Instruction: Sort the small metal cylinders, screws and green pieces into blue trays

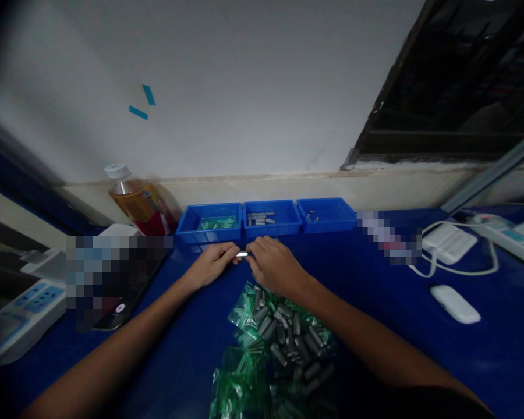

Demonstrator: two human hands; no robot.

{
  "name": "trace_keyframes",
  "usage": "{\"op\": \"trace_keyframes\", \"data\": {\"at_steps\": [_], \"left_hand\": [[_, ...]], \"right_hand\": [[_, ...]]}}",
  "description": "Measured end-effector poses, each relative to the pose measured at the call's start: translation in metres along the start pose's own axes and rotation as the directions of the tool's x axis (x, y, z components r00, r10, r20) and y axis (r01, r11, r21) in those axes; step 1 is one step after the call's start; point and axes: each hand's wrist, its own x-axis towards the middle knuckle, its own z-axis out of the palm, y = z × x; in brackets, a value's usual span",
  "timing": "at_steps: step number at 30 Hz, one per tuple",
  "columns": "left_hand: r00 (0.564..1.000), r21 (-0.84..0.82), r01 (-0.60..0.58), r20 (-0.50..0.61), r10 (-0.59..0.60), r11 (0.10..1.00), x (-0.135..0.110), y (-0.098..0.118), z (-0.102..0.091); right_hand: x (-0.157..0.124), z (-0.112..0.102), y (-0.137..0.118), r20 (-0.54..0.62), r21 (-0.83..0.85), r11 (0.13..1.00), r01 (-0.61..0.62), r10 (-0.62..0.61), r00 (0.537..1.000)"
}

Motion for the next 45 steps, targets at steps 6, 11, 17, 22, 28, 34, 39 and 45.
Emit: {"op": "trace_keyframes", "data": {"at_steps": [6,11,17,22,28,34,39,45], "left_hand": [[0.996,-0.063,-0.067,-0.058,0.063,0.996,-0.004,0.003,0.002],[0.995,-0.035,-0.067,-0.073,0.065,0.997,-0.004,0.003,0.001],[0.998,0.030,-0.044,-0.034,0.045,0.999,-0.004,0.004,0.001],[0.989,0.235,-0.101,0.132,0.071,0.967,-0.005,0.013,0.006],[0.959,0.350,-0.223,0.247,0.140,0.910,-0.005,0.015,0.006],[0.966,0.222,-0.180,0.225,0.129,0.958,-0.002,0.007,0.002],[0.976,0.143,-0.144,0.186,0.116,0.979,-0.002,0.005,0.004],[0.999,0.011,-0.023,0.042,0.022,1.000,0.000,0.001,0.006]], "right_hand": [[0.007,0.000,0.006,-0.053,0.077,0.993,-0.085,0.089,0.995],[0.007,0.001,0.006,-0.034,0.102,0.990,-0.099,0.103,0.994],[0.014,-0.011,0.009,-0.019,-0.036,0.999,0.002,-0.003,1.000],[0.042,-0.034,0.059,-0.002,-0.196,0.961,-0.197,0.200,0.980],[0.084,-0.029,0.103,0.397,-0.415,0.892,-0.181,0.356,0.846],[0.097,-0.016,0.100,0.481,-0.439,0.892,-0.111,0.337,0.809],[0.099,-0.013,0.097,0.459,-0.483,0.870,-0.102,0.351,0.816],[0.097,-0.021,0.097,0.418,-0.481,0.865,-0.140,0.367,0.831]]}}
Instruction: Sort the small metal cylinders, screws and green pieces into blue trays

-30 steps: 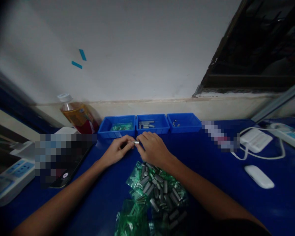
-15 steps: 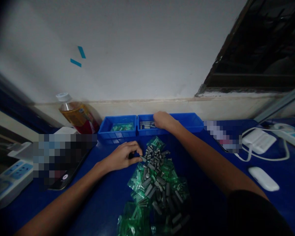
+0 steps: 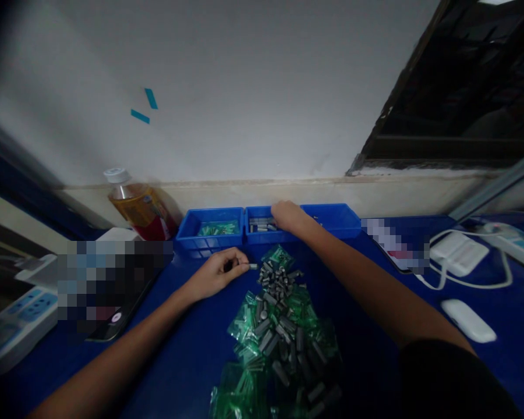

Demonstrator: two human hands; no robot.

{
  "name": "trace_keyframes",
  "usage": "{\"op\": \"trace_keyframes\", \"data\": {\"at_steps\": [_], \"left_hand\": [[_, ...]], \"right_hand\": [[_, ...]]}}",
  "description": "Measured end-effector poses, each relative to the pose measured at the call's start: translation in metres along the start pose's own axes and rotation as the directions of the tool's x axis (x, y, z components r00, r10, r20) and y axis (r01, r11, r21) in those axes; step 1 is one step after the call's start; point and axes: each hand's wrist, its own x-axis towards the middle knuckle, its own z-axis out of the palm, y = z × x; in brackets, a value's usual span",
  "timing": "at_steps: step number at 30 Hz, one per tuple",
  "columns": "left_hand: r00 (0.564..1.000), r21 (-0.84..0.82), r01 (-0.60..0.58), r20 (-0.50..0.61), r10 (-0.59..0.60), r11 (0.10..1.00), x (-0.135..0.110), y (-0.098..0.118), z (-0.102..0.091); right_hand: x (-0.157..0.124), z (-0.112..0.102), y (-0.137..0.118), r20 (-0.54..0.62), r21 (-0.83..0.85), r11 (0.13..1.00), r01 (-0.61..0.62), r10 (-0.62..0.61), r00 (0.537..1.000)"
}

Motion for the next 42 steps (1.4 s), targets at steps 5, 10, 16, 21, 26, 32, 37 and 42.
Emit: {"op": "trace_keyframes", "data": {"at_steps": [5,10,16,21,26,32,37,42], "left_hand": [[0.989,-0.062,0.058,-0.130,-0.066,0.996,0.002,-0.001,-0.001],[0.995,-0.050,0.041,-0.091,-0.046,0.998,0.001,-0.004,-0.001],[0.998,-0.067,0.007,-0.064,-0.011,0.998,0.000,-0.002,-0.001],[0.993,0.176,-0.115,0.004,0.116,0.978,-0.003,0.005,0.002],[0.981,0.427,-0.188,0.123,0.149,0.885,-0.007,0.013,0.007],[0.998,0.513,-0.062,0.045,0.045,0.856,-0.005,0.016,0.016],[0.998,0.513,-0.054,0.018,0.053,0.857,-0.005,0.015,0.017],[0.998,0.495,-0.058,0.022,0.055,0.867,-0.006,0.013,0.016]], "right_hand": [[-0.051,-0.003,-0.025,-0.281,0.137,0.990,0.031,0.009,0.960],[-0.103,0.014,-0.071,-0.453,0.172,0.893,0.416,-0.303,0.838],[-0.099,0.013,-0.064,-0.490,0.121,0.906,0.407,-0.302,0.818],[-0.060,0.000,-0.006,-0.398,0.105,0.989,0.104,-0.054,0.916],[-0.020,0.003,0.024,-0.103,-0.034,0.999,-0.027,0.023,0.994],[-0.005,0.007,0.009,-0.016,-0.102,0.995,-0.002,0.000,1.000],[0.000,0.006,0.003,-0.010,-0.120,0.993,0.013,-0.014,1.000],[-0.001,0.006,0.002,-0.053,-0.093,0.996,-0.006,0.001,0.999]]}}
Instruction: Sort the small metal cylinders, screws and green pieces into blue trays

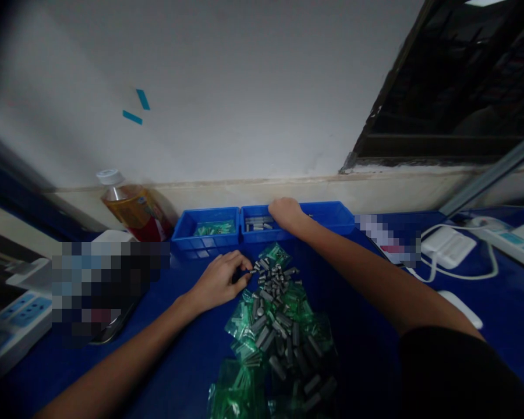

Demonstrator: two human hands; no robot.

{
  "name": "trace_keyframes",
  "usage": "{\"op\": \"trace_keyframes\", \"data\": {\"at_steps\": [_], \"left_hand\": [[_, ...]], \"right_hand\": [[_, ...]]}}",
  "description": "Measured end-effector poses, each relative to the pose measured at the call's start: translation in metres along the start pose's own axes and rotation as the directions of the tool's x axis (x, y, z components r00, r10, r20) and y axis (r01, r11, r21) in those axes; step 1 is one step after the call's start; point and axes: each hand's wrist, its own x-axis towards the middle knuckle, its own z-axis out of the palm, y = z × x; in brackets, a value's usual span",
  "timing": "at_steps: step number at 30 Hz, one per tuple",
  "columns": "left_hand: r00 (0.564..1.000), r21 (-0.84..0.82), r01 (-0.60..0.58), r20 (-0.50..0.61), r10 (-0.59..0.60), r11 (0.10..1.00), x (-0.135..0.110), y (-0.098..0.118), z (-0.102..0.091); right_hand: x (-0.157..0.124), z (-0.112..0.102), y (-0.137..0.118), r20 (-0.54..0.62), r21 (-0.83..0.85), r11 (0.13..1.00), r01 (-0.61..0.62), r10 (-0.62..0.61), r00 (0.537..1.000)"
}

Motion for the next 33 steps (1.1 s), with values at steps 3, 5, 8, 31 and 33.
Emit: {"op": "trace_keyframes", "data": {"at_steps": [3,5,8,31,33], "left_hand": [[1.000,-0.015,-0.009,-0.005,0.009,1.000,0.000,-0.001,0.000],[1.000,-0.026,-0.015,-0.014,0.014,1.000,0.000,-0.002,0.001],[0.999,-0.072,-0.028,-0.032,0.026,0.997,0.000,-0.003,0.001],[1.000,-0.718,0.022,0.028,-0.003,0.696,0.000,0.013,0.005],[1.000,-0.528,0.007,-0.022,-0.022,0.849,0.000,0.011,0.002]], "right_hand": [[-0.007,-0.006,0.003,-0.050,0.035,0.999,-0.028,0.030,0.998],[-0.019,-0.012,0.005,-0.094,0.057,0.997,-0.053,0.058,0.994],[-0.052,-0.017,0.001,-0.250,0.228,0.971,-0.067,0.125,0.960],[-0.145,0.029,-0.062,-0.574,0.443,0.834,0.327,-0.016,0.819],[-0.137,0.022,-0.041,-0.572,0.427,0.872,0.240,0.054,0.819]]}}
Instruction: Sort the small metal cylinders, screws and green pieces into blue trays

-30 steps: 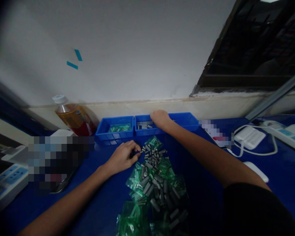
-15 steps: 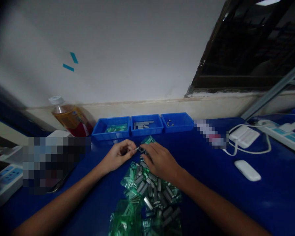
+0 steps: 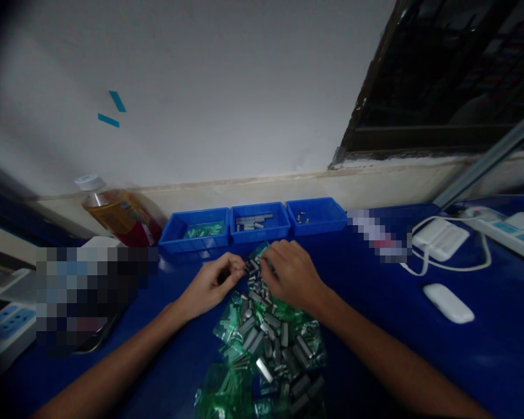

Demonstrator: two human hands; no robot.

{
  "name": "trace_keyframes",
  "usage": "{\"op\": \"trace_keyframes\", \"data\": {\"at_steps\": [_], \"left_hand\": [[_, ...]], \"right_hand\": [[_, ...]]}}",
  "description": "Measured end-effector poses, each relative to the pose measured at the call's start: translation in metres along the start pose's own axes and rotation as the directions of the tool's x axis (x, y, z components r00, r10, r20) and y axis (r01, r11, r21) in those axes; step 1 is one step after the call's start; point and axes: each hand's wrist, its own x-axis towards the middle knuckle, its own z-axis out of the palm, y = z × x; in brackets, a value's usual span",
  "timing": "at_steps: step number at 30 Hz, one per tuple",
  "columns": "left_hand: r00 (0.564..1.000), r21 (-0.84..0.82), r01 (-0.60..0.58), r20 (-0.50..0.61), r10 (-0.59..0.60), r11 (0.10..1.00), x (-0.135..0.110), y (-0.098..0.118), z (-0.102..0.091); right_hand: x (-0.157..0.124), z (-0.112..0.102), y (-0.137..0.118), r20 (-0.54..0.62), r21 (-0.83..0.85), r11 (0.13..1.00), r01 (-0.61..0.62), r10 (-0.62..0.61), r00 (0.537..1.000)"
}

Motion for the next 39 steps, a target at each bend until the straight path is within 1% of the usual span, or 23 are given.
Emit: {"op": "trace_keyframes", "data": {"at_steps": [2,4,5,6,8,10,12,14,15,17,18,20,21,23,25,27,28,30,32,34,37,39], "left_hand": [[0.999,0.240,-0.024,-0.037,0.034,0.971,0.000,-0.002,-0.002],[0.997,0.413,-0.045,-0.038,0.067,0.909,0.001,-0.004,-0.003],[0.997,0.473,-0.053,-0.026,0.074,0.879,0.001,-0.005,-0.002],[0.997,0.516,-0.059,-0.009,0.075,0.854,0.001,-0.005,-0.002],[0.998,0.564,-0.067,0.022,0.066,0.823,0.001,-0.004,-0.001],[0.998,0.577,-0.063,0.029,0.057,0.814,0.002,-0.002,-0.001],[0.998,0.581,-0.059,0.024,0.056,0.812,0.002,0.000,0.000],[0.998,0.589,-0.061,0.021,0.060,0.806,0.001,0.001,-0.001],[0.998,0.592,-0.062,0.020,0.062,0.804,0.001,0.001,-0.001],[0.998,0.589,-0.054,0.011,0.059,0.806,0.001,-0.001,-0.001],[0.998,0.579,-0.048,0.005,0.055,0.814,0.001,-0.002,-0.001],[0.998,0.537,-0.036,-0.016,0.053,0.843,0.002,-0.005,-0.002],[0.998,0.506,-0.032,-0.028,0.053,0.862,0.002,-0.006,-0.002],[0.997,0.437,-0.022,-0.052,0.050,0.899,0.003,-0.007,-0.004],[0.997,0.393,-0.007,-0.073,0.038,0.919,0.004,-0.008,-0.005],[0.995,0.384,0.005,-0.091,0.033,0.924,0.004,-0.008,-0.006],[0.995,0.384,0.005,-0.097,0.035,0.923,0.004,-0.008,-0.006],[0.994,0.381,-0.004,-0.098,0.044,0.925,0.003,-0.009,-0.005],[0.995,0.379,-0.011,-0.090,0.049,0.925,0.003,-0.010,-0.004],[0.995,0.393,-0.019,-0.087,0.057,0.919,0.002,-0.011,-0.004],[0.994,0.409,-0.032,-0.081,0.071,0.912,0.001,-0.011,-0.003],[0.995,0.351,-0.006,-0.095,0.042,0.936,0.002,-0.010,-0.004]], "right_hand": [[0.014,-0.012,0.029,-0.045,-0.101,0.988,-0.120,0.115,0.992],[0.027,-0.021,0.063,-0.098,-0.224,0.934,-0.280,0.264,0.960],[0.032,-0.025,0.080,-0.108,-0.286,0.891,-0.351,0.334,0.936],[0.036,-0.026,0.096,-0.093,-0.338,0.849,-0.405,0.399,0.912],[0.039,-0.027,0.119,-0.026,-0.406,0.782,-0.473,0.507,0.861],[0.038,-0.023,0.132,0.053,-0.423,0.746,-0.515,0.587,0.808],[0.036,-0.019,0.136,0.110,-0.413,0.728,-0.547,0.636,0.764],[0.033,-0.016,0.136,0.132,-0.407,0.717,-0.565,0.659,0.741],[0.032,-0.015,0.134,0.129,-0.407,0.715,-0.568,0.661,0.740],[0.032,-0.015,0.128,0.084,-0.403,0.719,-0.567,0.645,0.759],[0.031,-0.015,0.122,0.047,-0.392,0.731,-0.559,0.622,0.781],[0.031,-0.014,0.105,-0.028,-0.334,0.795,-0.506,0.528,0.849],[0.031,-0.012,0.093,-0.056,-0.285,0.845,-0.453,0.457,0.888],[0.029,-0.007,0.065,-0.081,-0.164,0.941,-0.296,0.287,0.955],[0.025,0.000,0.035,-0.062,-0.056,0.990,-0.126,0.122,0.991],[0.020,0.008,0.010,-0.004,0.011,1.000,0.001,0.000,1.000],[0.018,0.011,0.000,0.032,0.034,0.999,0.042,-0.043,0.999],[0.013,0.017,-0.013,0.100,0.063,0.995,0.083,-0.089,0.991],[0.010,0.022,-0.017,0.147,0.078,0.993,0.087,-0.098,0.984],[0.007,0.025,-0.017,0.168,0.088,0.994,0.072,-0.086,0.982],[0.005,0.029,-0.015,0.175,0.113,0.993,0.042,-0.062,0.983],[0.005,0.031,-0.014,0.163,0.125,0.992,0.032,-0.052,0.985]]}}
